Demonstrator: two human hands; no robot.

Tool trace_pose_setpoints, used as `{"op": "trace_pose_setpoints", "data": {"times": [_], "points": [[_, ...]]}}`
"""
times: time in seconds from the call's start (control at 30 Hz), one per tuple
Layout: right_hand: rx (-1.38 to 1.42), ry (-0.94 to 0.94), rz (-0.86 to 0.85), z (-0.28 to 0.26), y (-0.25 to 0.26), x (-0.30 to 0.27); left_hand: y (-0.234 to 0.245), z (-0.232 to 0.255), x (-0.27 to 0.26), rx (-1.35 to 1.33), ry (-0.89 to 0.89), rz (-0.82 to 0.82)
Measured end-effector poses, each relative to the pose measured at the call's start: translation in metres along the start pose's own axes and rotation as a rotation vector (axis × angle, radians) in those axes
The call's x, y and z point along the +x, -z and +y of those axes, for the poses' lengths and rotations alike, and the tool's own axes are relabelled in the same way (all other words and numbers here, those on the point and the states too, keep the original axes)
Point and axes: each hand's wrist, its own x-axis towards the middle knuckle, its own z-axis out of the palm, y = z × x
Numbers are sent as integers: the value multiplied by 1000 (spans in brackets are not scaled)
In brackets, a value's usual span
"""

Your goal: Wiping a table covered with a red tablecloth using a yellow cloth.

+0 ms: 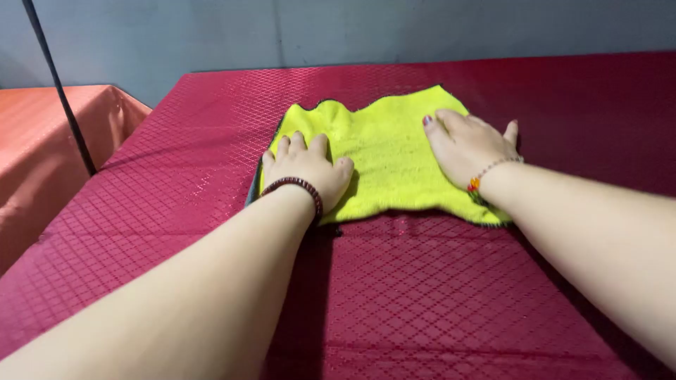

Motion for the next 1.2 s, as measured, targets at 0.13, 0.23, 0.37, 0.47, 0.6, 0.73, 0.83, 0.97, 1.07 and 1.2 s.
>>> {"op": "trace_pose_setpoints", "data": {"times": [0.13,0.23,0.37,0.47,0.6,0.73,0.83,0.97,1.07,1.2], "points": [[-86,73,-32,4,-3,-33,3,2,-29,-2,-50,-44],[-128,209,-81,1,-10,-60,1,8,-49,13,-53,-56],[54,444,-110,-8,-15,-68,2,21,-62,53,-90,-120],[185,580,-153,-12,-27,-48,5,23,-60,45,-112,-165],[282,611,-110,-32,-35,-9,-3,28,-32,22,-115,-136],[289,541,-83,-43,-51,45,-13,30,8,-8,-63,-87],[291,508,-20,-42,-56,73,-9,33,31,-24,-29,-103],[218,315,13,-49,-54,84,-10,27,54,-51,-34,-57],[171,190,50,-47,-46,79,-10,17,60,-145,-42,-10],[111,1,82,-38,-32,64,-12,-1,60,-176,-17,32]]}}
